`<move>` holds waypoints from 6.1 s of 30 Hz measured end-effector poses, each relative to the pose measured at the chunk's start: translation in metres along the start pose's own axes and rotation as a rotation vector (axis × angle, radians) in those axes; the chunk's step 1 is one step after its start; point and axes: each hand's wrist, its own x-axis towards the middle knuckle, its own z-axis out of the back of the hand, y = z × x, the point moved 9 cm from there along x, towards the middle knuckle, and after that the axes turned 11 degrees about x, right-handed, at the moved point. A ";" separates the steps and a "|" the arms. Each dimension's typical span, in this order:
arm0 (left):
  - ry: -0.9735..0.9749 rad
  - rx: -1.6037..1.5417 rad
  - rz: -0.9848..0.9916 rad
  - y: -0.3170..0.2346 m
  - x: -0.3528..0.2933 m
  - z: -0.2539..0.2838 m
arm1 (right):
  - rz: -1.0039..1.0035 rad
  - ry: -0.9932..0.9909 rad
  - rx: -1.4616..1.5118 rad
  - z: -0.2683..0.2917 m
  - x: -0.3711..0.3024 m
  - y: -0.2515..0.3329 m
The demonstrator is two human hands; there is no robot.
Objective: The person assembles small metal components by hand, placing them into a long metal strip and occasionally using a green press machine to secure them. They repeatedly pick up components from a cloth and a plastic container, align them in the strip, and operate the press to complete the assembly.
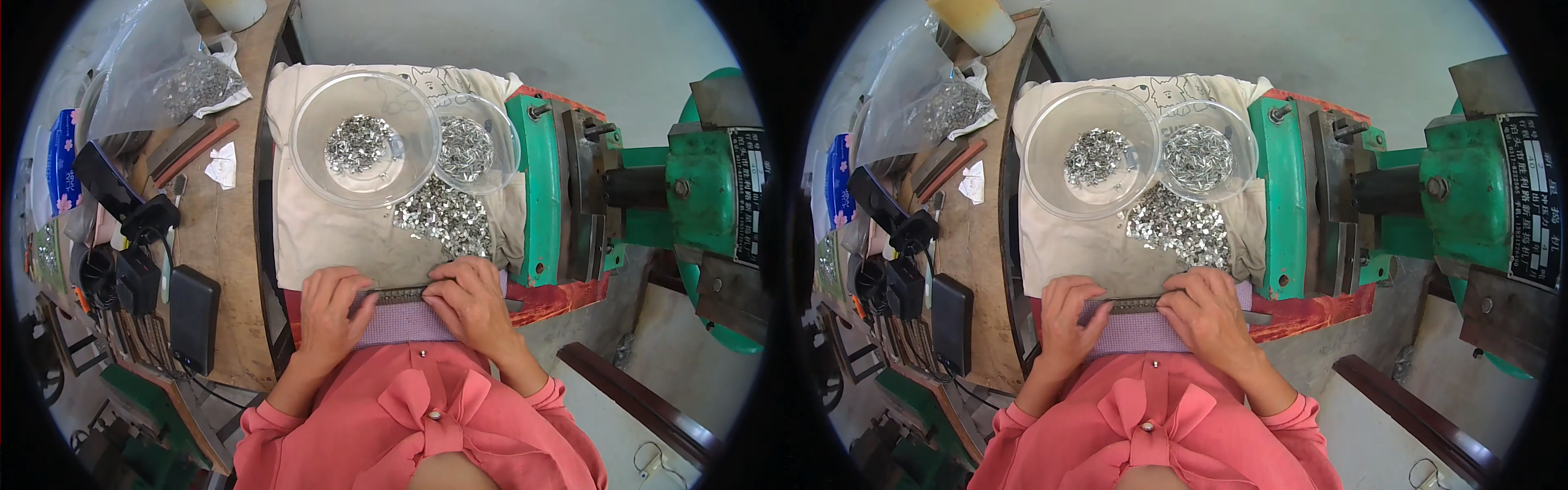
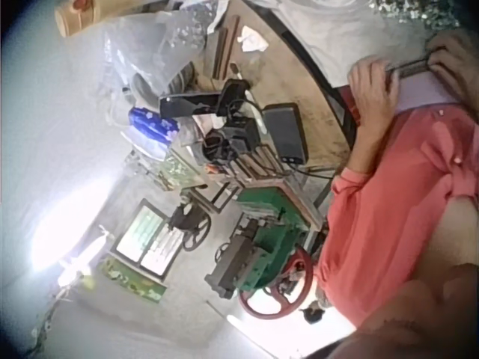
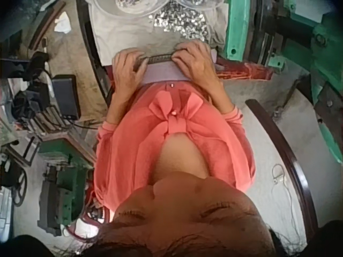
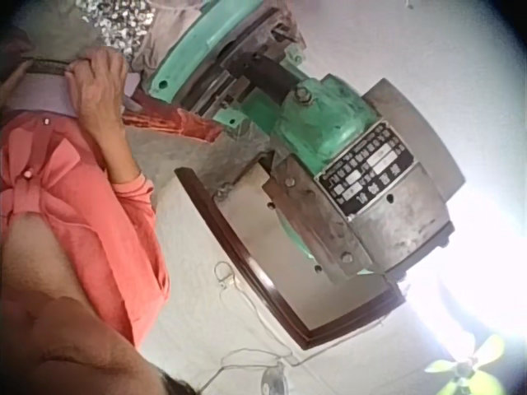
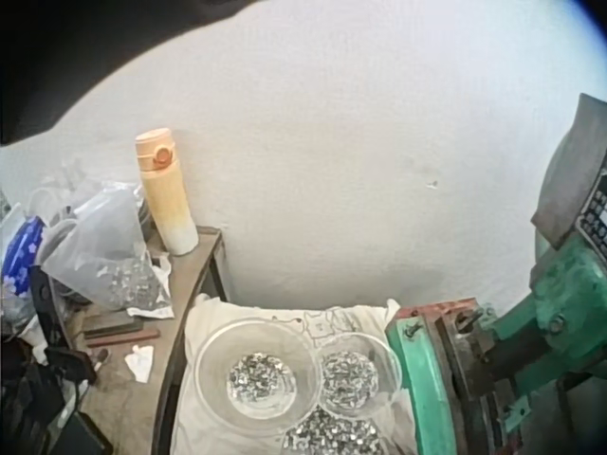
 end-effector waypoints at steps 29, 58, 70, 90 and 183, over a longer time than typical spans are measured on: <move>0.043 -0.016 -0.028 0.004 -0.009 0.001 | 0.099 -0.352 -0.219 0.061 0.057 -0.002; 0.114 0.021 -0.044 -0.003 -0.039 0.005 | -0.030 0.041 0.020 -0.041 0.036 0.012; 0.113 -0.026 -0.031 0.001 -0.046 0.004 | 0.005 0.063 0.058 -0.037 0.038 0.022; 0.088 0.028 -0.039 0.000 -0.046 0.003 | 0.075 -0.129 -0.192 0.017 0.046 0.021; 0.115 0.145 -0.307 -0.030 -0.028 -0.007 | 0.046 -0.133 -0.077 0.021 -0.026 0.008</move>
